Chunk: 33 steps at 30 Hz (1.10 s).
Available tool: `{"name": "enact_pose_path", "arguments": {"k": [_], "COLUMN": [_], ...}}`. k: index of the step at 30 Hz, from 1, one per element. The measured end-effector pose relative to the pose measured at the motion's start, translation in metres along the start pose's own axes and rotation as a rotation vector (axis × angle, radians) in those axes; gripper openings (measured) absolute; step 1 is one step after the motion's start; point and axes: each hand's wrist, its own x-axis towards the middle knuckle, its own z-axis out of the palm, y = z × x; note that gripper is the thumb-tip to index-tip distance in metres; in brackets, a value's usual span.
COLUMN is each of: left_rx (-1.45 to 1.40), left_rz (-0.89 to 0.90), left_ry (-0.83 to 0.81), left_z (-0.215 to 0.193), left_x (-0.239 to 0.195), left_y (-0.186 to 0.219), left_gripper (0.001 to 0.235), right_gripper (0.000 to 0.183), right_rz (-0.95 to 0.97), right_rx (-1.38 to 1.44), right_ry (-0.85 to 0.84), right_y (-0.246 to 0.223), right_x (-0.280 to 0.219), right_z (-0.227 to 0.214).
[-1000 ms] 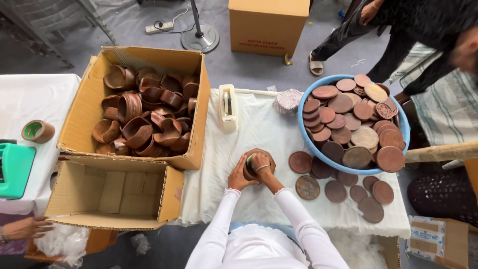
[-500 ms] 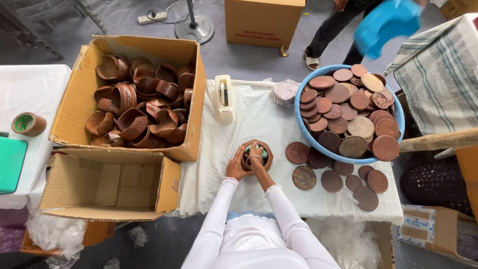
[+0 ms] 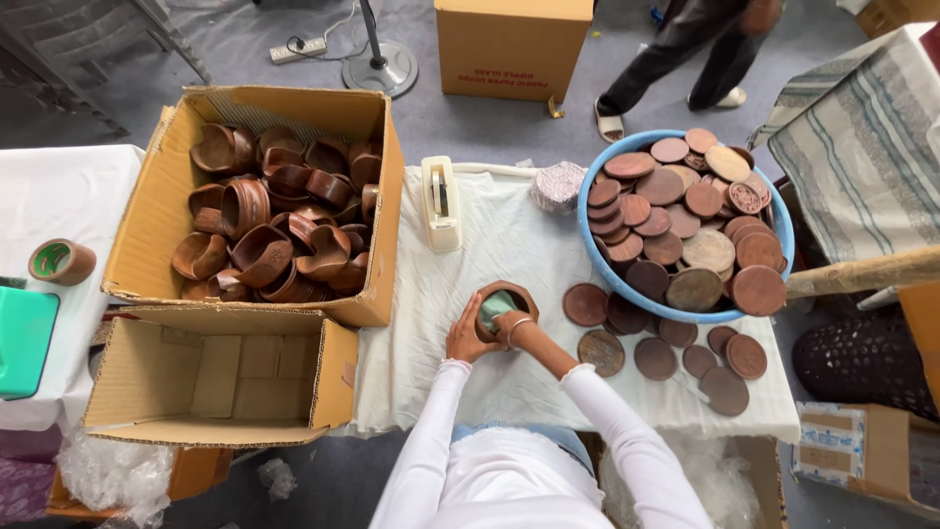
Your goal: The person cleans small, round wooden bowls and flat wooden discs using a green cloth. They wipe the items individually on a table covered with a white cloth, handling them one by one from a pile and a blue basin.
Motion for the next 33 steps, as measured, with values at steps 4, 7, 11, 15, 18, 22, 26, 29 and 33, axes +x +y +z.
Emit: {"name": "enact_pose_path", "arguments": {"k": [4, 7, 11, 15, 18, 22, 26, 29, 33], "left_rx": [-0.040, -0.095, -0.046, -0.075, -0.099, -0.099, -0.089, -0.062, 0.017], "left_rz": [0.031, 0.108, 0.066, 0.021, 0.040, 0.032, -0.028, -0.049, -0.057], "left_ry": [0.024, 0.041, 0.022, 0.018, 0.031, 0.013, -0.034, -0.064, -0.126], "left_z": [-0.002, -0.005, -0.009, -0.009, -0.002, -0.008, -0.005, -0.007, -0.017], "left_x": [0.000, 0.003, 0.003, -0.001, -0.001, 0.002, 0.003, 0.006, 0.018], "left_y": [-0.003, -0.005, 0.002, 0.007, -0.003, 0.003, 0.003, 0.004, 0.006], "left_gripper": [0.137, 0.138, 0.136, 0.136, 0.137, 0.140, 0.141, 0.142, 0.142], "right_gripper": [0.053, 0.053, 0.032, 0.028, 0.030, 0.034, 0.029, 0.038, 0.036], "right_rz": [-0.085, -0.098, 0.287, 0.348, 0.229, 0.124, 0.256, 0.164, -0.059], "right_rx": [0.105, 0.116, 0.016, 0.255, 0.878, 1.360, 1.168, 0.966, 0.880], "right_ry": [0.256, 0.695, 0.667, 0.499, 0.786, 1.173, 1.217, 1.296, 1.075], "right_y": [0.017, 0.034, 0.046, 0.003, 0.005, 0.034, 0.036, 0.038, 0.039], "right_x": [0.029, 0.062, 0.103, 0.023, 0.013, -0.027, -0.104, -0.135, -0.147], "right_z": [0.038, 0.069, 0.105, 0.054, 0.066, 0.075, 0.016, -0.037, -0.099]}}
